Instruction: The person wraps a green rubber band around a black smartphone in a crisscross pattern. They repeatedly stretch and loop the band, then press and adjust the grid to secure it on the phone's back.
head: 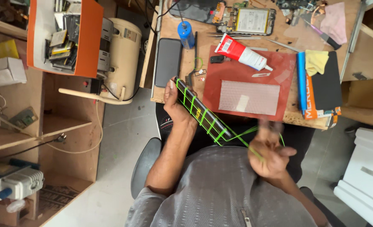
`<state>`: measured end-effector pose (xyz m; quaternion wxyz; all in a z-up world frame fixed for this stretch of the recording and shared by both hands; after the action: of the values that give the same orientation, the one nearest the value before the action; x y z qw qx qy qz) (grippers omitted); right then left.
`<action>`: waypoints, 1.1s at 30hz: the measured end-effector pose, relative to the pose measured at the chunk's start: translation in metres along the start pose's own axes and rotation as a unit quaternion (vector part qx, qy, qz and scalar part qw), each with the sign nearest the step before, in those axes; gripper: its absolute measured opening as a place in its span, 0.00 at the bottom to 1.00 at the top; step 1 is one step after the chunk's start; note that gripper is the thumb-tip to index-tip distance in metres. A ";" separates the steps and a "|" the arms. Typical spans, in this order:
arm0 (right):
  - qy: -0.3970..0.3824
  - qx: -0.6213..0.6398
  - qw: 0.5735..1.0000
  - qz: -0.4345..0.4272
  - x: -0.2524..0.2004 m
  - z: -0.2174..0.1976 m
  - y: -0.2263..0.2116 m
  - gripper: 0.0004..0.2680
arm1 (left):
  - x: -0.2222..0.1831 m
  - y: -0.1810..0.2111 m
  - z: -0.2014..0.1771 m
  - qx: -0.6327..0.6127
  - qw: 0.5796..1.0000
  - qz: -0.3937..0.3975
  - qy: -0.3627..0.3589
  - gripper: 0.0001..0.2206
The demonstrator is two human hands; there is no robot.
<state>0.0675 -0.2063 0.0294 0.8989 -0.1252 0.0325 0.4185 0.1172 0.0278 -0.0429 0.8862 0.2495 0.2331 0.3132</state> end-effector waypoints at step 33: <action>0.216 -0.760 0.577 0.206 0.058 0.009 -0.050 0.16 | -0.097 -0.001 0.080 0.395 0.758 0.011 -0.519 0.07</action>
<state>0.1431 -0.1920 0.0385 0.3300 -0.8393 -0.0795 0.4246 0.0958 -0.0618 0.0423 0.6909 0.7040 -0.1625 0.0255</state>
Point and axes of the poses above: each hand's wrist, its own x-axis towards the middle knuckle, its own z-axis out of the palm, y = z × x, the point moved 7 cm from there along x, towards the middle knuckle, and after that the axes turned 14 degrees about z, right-handed, at the moved point
